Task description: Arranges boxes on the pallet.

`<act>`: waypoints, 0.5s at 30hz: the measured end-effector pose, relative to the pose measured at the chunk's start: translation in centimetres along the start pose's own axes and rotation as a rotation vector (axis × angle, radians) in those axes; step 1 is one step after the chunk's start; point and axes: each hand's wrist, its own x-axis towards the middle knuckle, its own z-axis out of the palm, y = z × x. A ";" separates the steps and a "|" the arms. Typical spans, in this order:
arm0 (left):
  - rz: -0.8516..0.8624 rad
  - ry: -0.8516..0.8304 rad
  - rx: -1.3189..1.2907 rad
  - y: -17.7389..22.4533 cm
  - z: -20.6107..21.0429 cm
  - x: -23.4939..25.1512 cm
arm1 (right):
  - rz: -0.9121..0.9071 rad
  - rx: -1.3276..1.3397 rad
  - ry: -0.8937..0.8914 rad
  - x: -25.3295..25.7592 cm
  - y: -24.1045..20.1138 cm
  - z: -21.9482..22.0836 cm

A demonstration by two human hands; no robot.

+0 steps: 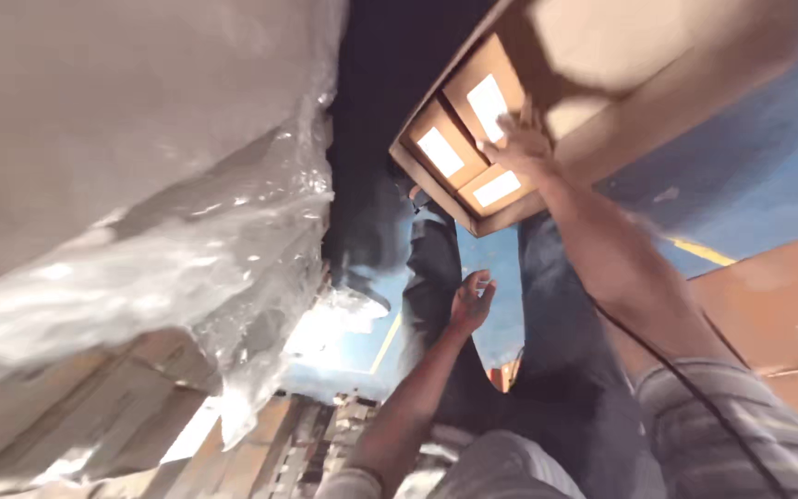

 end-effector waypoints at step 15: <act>0.722 0.482 -0.368 7.0 -6.7 -33.5 | 0.147 -0.007 -0.079 -46.2 6.6 -11.7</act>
